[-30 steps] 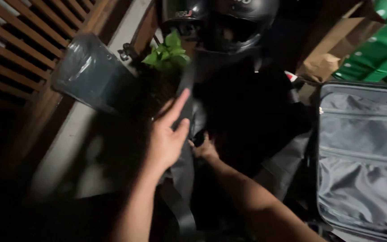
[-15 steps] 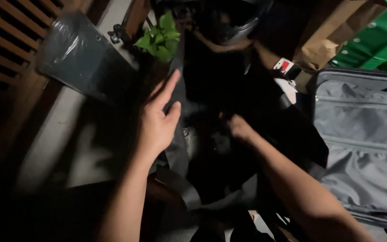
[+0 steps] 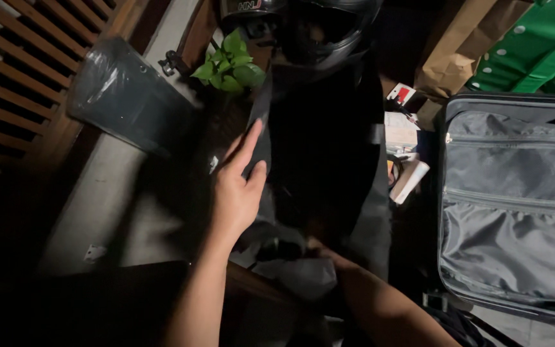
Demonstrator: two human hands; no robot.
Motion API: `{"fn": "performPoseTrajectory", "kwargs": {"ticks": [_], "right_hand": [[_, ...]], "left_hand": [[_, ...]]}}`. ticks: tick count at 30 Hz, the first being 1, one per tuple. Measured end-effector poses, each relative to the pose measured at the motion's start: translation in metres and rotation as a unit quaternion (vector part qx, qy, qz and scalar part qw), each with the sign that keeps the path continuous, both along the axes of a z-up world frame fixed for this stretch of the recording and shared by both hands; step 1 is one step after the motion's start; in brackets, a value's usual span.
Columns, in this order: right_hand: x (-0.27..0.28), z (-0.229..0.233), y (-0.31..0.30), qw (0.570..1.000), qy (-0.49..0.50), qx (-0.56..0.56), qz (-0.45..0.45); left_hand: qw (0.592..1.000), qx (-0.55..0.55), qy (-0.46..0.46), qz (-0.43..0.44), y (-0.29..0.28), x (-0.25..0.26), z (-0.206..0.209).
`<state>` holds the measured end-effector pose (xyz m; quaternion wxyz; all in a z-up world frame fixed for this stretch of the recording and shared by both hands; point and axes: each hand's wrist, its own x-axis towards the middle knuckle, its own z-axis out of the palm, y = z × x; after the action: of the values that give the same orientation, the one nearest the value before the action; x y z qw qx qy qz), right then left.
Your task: The person packs a suitcase by transferring folded clothes, a snack packet, and a hair straightener from a black bag into the open suitcase. They arrange the items in layers and place the hair straightener into a zippered compartment.
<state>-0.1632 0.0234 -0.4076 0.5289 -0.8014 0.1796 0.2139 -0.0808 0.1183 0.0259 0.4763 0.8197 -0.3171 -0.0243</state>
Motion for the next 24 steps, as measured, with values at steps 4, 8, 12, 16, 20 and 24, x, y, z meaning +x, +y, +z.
{"fn": "performPoseTrajectory", "kwargs": {"ticks": [4,8,12,16,20,24], "right_hand": [[0.016,0.030,-0.001,0.996,-0.079,-0.012,-0.040],[0.024,0.085,-0.014,0.977,-0.194,-0.017,-0.083],[0.022,0.181,-0.040,0.941,-0.330,-0.010,-0.078],[0.005,0.289,-0.090,0.856,-0.515,-0.044,-0.011],[-0.038,0.359,-0.174,0.843,-0.510,-0.169,-0.026],[-0.079,0.409,-0.276,0.852,-0.423,-0.095,-0.293]], "left_hand": [[0.999,-0.013,-0.038,0.013,0.009,-0.001,-0.001],[0.999,-0.005,-0.046,0.020,0.019,0.013,-0.010],[0.998,-0.010,-0.062,0.032,0.039,0.041,-0.015],[0.995,0.028,-0.072,0.061,0.053,0.072,-0.016],[0.995,0.040,-0.080,0.045,0.057,0.087,-0.017],[0.992,0.080,-0.099,-0.010,0.066,0.071,-0.005]]}}
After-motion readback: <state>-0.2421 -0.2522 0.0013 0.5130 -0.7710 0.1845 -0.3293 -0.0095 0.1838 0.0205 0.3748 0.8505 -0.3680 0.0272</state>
